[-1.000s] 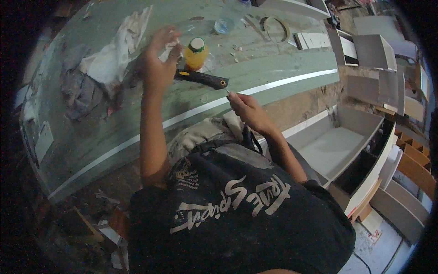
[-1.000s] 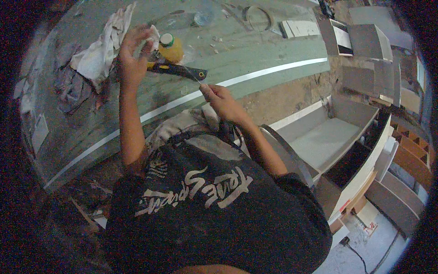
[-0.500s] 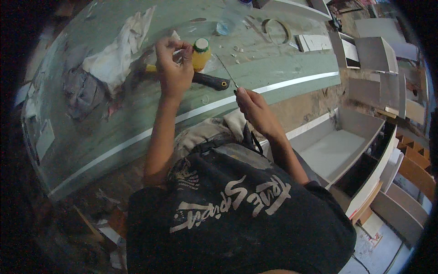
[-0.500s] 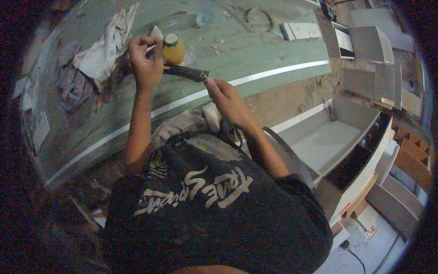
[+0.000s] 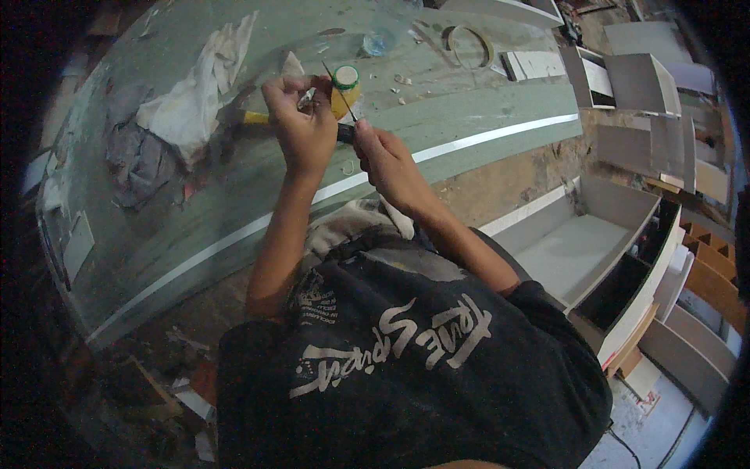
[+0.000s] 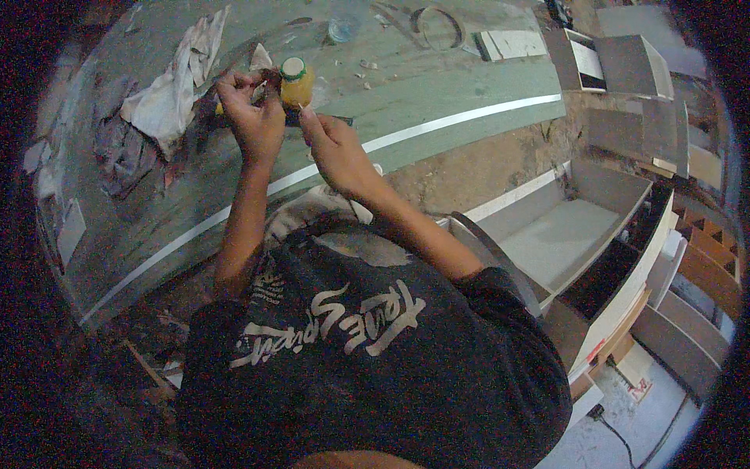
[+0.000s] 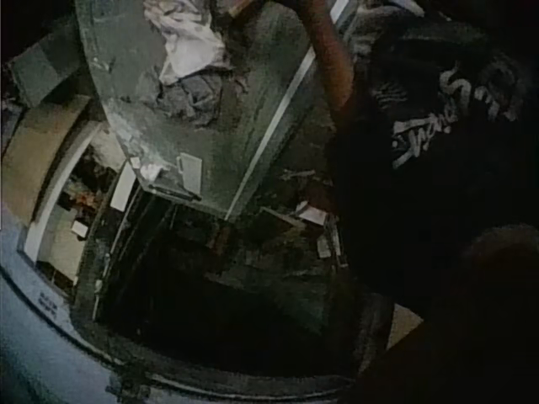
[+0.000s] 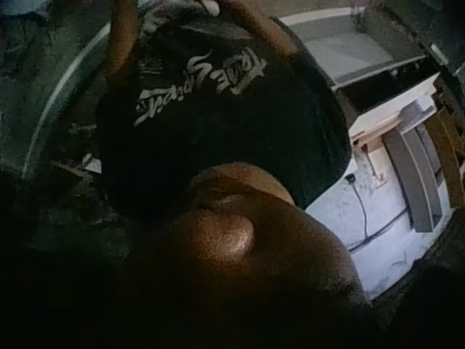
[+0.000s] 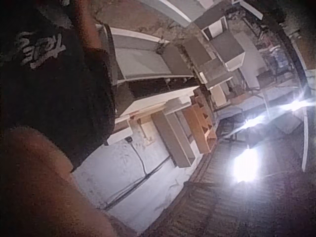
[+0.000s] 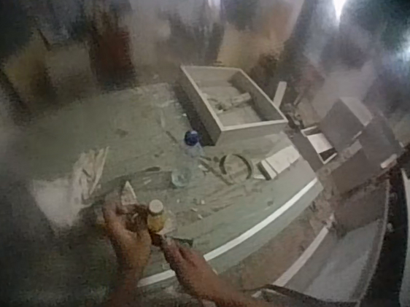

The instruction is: The person cleans a bottle cap using a cloth and then uses a small blade to remove or scrape the top of the cap.

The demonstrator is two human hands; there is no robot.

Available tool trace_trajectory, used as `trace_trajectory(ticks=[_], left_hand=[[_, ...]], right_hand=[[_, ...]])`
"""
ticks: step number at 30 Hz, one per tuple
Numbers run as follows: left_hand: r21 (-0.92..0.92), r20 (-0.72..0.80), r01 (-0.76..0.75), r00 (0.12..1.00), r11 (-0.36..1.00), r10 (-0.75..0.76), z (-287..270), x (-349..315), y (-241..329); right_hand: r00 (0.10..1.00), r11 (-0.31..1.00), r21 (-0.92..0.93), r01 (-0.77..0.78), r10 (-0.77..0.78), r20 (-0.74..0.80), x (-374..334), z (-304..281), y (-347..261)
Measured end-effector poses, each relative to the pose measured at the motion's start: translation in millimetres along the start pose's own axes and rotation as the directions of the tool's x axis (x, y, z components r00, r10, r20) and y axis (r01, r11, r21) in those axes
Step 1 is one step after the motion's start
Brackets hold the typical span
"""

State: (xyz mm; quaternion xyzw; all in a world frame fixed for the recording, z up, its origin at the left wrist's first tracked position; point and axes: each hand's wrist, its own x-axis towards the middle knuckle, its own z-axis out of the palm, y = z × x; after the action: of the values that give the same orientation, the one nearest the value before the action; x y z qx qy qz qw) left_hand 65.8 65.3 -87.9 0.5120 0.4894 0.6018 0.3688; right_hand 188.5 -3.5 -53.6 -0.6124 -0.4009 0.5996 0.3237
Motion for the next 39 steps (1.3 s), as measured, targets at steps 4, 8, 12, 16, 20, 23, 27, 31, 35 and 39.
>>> trace_trajectory(ticks=[4,8,12,16,20,23,27,31,35,39], left_hand=[[0.017,-0.006,-0.021,1.000,1.000,0.021,-1,-1,-5],[0.173,-0.005,-0.163,0.986,0.971,0.166,-1,-1,8],[0.494,0.123,-0.331,0.942,0.804,0.312,-8,8,11],[0.554,0.200,-0.378,0.925,0.742,0.322,-12,16,9],[0.561,0.230,-0.364,0.931,0.744,0.282,-15,18,10],[0.619,0.191,-0.361,0.931,0.698,0.312,-14,19,8],[0.644,0.233,-0.418,0.905,0.640,0.357,-17,23,11],[0.598,0.263,-0.445,0.894,0.667,0.362,-13,9,32],[0.543,0.105,-0.342,0.934,0.767,0.342,-22,35,48],[0.589,0.125,-0.272,0.961,0.761,0.248,-44,55,37]], right_hand=[[0.999,0.999,-0.016,0.031,-0.031,-0.010,4,2,0],[0.997,0.996,-0.033,0.078,-0.079,-0.024,4,6,2],[0.999,0.998,-0.052,0.037,-0.038,-0.021,4,6,1],[0.999,0.995,-0.086,0.042,-0.043,-0.009,5,6,-1],[0.999,0.998,-0.058,0.032,-0.033,-0.009,3,8,-2],[0.999,0.999,-0.033,0.016,-0.015,0.039,5,8,-10],[0.998,0.994,-0.101,-0.034,0.040,0.054,12,7,-15],[0.980,0.980,-0.069,-0.187,0.191,0.060,20,10,-12],[0.997,0.980,-0.193,0.039,-0.024,0.078,27,10,14],[0.987,0.986,-0.165,0.012,0.015,0.161,11,1,11]])
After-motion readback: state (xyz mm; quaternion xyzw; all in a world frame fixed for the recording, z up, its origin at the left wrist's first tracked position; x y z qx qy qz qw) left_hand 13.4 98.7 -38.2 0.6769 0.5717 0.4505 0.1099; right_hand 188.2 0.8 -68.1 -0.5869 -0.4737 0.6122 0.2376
